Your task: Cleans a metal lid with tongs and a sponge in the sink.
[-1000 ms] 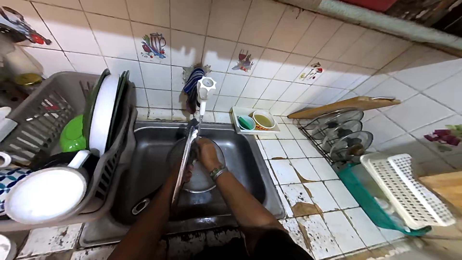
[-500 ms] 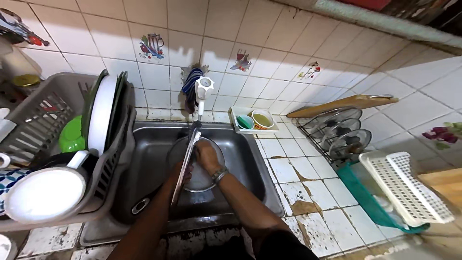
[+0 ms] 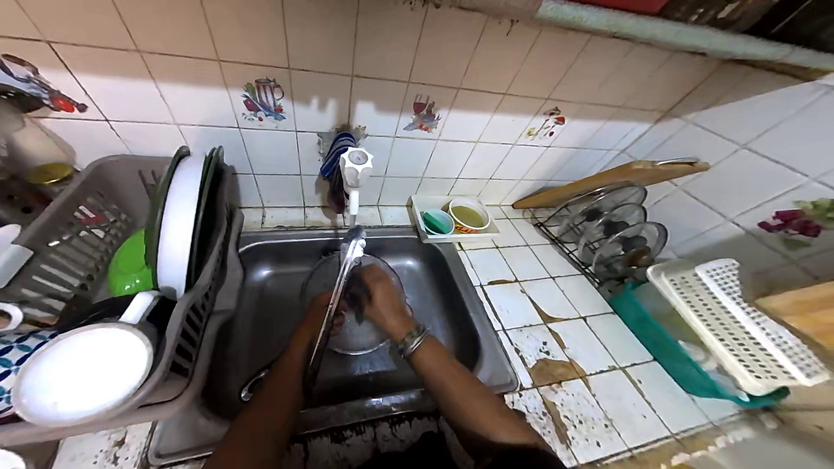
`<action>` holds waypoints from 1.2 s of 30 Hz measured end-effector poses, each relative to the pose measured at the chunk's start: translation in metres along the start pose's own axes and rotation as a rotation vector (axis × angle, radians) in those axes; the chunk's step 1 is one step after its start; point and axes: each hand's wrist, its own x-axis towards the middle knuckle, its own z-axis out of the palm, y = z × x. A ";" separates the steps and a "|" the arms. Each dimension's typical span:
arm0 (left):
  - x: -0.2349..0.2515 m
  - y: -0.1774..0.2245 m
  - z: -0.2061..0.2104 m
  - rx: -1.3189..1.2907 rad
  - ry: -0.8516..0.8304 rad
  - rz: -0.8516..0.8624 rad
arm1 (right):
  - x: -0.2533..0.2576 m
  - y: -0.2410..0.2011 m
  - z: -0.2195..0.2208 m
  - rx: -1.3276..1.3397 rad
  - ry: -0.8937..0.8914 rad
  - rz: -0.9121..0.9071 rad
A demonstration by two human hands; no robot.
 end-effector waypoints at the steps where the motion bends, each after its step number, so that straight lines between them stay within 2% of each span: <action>1: -0.001 0.001 0.000 -0.006 -0.001 -0.005 | -0.004 -0.006 0.006 -0.096 -0.009 -0.067; 4: -0.006 -0.002 -0.001 -0.006 -0.009 0.013 | 0.008 -0.002 0.010 -0.234 -0.002 -0.070; 7: -0.005 -0.003 -0.005 0.010 0.042 0.001 | 0.009 -0.010 0.016 -0.134 -0.045 0.001; 11: -0.011 -0.005 -0.010 0.054 0.054 -0.011 | 0.006 -0.012 0.014 -0.196 -0.082 -0.082; 14: -0.015 0.001 0.001 0.044 0.056 -0.012 | 0.017 -0.004 0.006 -0.271 -0.093 -0.040; 19: -0.012 0.000 -0.003 0.035 0.067 -0.030 | 0.004 -0.010 0.008 -0.297 -0.078 -0.144; 22: -0.014 -0.003 0.006 0.043 0.086 -0.027 | 0.010 -0.007 0.007 -0.326 -0.120 -0.059; 26: -0.016 -0.002 0.000 0.043 0.087 -0.014 | 0.000 -0.025 0.003 -0.349 -0.192 -0.098; 29: -0.018 -0.002 0.008 0.052 0.079 -0.016 | 0.014 -0.012 -0.001 -0.358 -0.147 -0.026; 33: -0.010 -0.002 0.000 -0.007 0.077 0.007 | -0.001 -0.032 0.007 -0.347 -0.160 -0.051; 36: -0.016 -0.004 0.004 -0.002 0.070 -0.005 | 0.012 -0.018 0.000 -0.375 -0.124 0.010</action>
